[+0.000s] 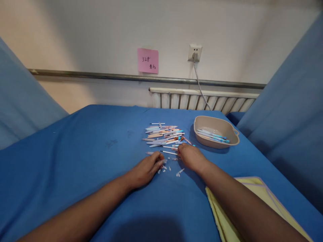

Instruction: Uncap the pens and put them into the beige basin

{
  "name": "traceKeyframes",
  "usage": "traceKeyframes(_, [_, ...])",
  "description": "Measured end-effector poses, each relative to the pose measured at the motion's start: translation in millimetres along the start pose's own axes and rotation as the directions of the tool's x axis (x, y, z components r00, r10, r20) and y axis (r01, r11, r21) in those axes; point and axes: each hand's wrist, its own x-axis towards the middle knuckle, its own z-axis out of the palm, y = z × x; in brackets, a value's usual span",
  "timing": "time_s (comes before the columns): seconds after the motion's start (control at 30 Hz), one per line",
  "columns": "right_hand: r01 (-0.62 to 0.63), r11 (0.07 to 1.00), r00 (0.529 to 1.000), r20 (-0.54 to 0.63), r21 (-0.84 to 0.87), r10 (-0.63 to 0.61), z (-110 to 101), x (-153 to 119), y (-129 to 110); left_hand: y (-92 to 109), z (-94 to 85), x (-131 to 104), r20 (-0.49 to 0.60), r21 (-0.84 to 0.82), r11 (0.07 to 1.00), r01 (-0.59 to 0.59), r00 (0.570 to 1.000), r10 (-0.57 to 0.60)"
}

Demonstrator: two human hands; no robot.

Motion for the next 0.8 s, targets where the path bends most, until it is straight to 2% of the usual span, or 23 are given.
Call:
traceKeyframes(0.1, [-0.001,1.000,1.000,-0.001,-0.010,0.001,-1,-3,1,-14,6.6,23,-0.095,-0.185,0.983,-0.021,0.995,0.004])
traceKeyframes(0.2, [-0.006,1.000,1.000,0.001,-0.016,0.006,-2,-5,5,-25,5.3,33,-0.213,-0.353,0.935,-0.036,0.976,-0.043])
traceKeyframes(0.33, [0.010,1.000,1.000,0.022,-0.019,-0.010,-4,-7,6,-33,-11.1,23,-0.376,-0.491,0.870,-0.053,0.913,-0.157])
traceKeyframes(0.43, [0.020,0.998,0.999,0.031,-0.057,-0.018,-5,-6,4,-35,-25.0,14,-0.425,-0.514,0.857,-0.042,0.880,-0.212])
traceKeyframes(0.57, [0.030,0.996,0.999,0.038,-0.082,-0.027,-3,-6,2,-36,-29.3,11,-0.424,-0.556,0.831,-0.023,0.867,-0.260])
traceKeyframes(0.7, [0.029,0.996,0.999,0.033,-0.081,-0.027,-2,-6,3,-35,-22.4,12,-0.300,-0.603,0.797,0.023,0.920,-0.254])
traceKeyframes(0.8, [0.049,0.996,0.998,0.036,-0.073,-0.047,-3,-7,3,-36,-19.0,11,-0.223,-0.582,0.812,0.044,0.951,-0.212])
